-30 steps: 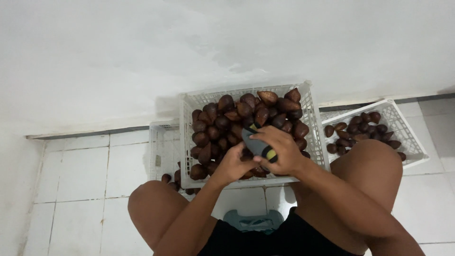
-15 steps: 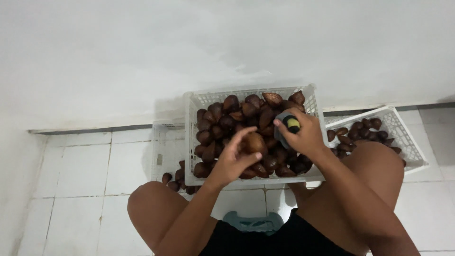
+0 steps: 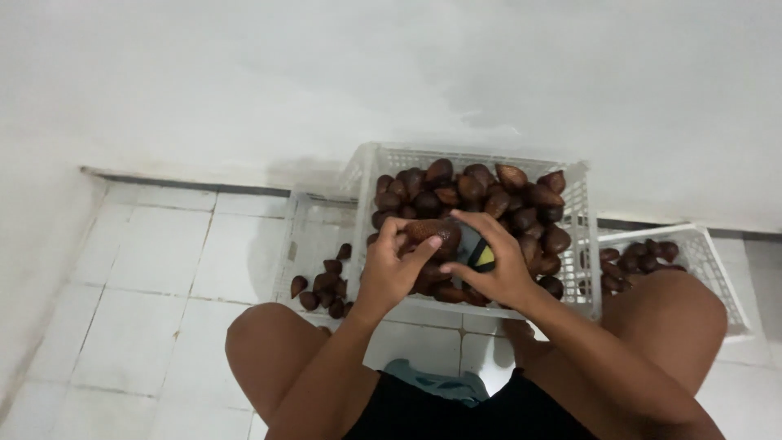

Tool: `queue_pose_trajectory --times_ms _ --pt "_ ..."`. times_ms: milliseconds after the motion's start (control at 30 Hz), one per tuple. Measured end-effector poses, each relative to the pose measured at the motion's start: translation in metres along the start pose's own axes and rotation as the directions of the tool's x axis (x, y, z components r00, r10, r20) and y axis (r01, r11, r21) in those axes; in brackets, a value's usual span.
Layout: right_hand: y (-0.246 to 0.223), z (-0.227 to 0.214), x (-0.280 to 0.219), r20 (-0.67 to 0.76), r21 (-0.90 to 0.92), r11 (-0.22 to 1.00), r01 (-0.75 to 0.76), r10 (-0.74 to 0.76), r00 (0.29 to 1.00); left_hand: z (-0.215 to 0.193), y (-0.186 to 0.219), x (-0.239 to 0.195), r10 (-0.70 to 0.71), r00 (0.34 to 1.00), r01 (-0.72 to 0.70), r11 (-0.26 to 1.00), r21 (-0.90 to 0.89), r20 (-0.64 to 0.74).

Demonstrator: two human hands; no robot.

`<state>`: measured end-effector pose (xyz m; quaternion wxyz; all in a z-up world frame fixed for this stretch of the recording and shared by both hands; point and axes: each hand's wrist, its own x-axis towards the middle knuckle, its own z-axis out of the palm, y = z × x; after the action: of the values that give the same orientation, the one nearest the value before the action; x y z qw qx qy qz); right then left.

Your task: The person sits on a small stool and wipes dark brown fruits with a grey cloth, handling them one by one from a white plastic crate. The person occasionally picks up fallen fruits from the floor and returns them to the crate.

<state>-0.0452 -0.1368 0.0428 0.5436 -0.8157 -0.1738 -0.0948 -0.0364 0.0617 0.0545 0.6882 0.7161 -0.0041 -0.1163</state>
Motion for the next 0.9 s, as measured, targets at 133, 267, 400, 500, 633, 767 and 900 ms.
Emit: queue_pose_trajectory --times_ms 133,267,400,500,633,767,900 --pt "-0.019 0.017 0.016 -0.004 -0.042 0.988 0.147 -0.148 0.989 -0.026 -0.004 -0.008 0.109 0.991 -0.1 0.989 0.108 -0.08" --pt "-0.051 0.039 0.039 0.045 -0.072 0.965 0.253 -0.25 0.967 -0.057 0.002 -0.021 0.269 0.945 -0.216 0.94 0.265 -0.184" --pt "-0.072 0.075 0.058 0.075 0.049 0.958 0.283 -0.286 0.955 -0.092 0.004 -0.036 0.341 0.878 -0.219 0.91 0.353 -0.335" --pt "-0.082 0.116 0.067 0.013 0.173 0.949 0.262 -0.269 0.963 -0.122 0.03 -0.054 0.323 0.848 -0.193 0.927 0.322 -0.42" --pt "-0.065 0.186 0.069 -0.027 0.312 0.928 0.204 -0.206 0.978 -0.159 0.035 -0.07 0.311 0.751 -0.158 0.941 0.3 -0.582" --pt "-0.043 0.255 0.055 -0.026 0.445 0.877 -0.18 0.214 0.976 -0.191 0.041 -0.069 0.301 0.602 -0.119 0.95 0.29 -0.74" --pt "-0.011 0.313 0.038 0.11 0.389 0.639 -0.664 0.683 0.722 -0.218 0.044 -0.057 0.275 0.554 -0.159 0.961 0.225 -0.786"
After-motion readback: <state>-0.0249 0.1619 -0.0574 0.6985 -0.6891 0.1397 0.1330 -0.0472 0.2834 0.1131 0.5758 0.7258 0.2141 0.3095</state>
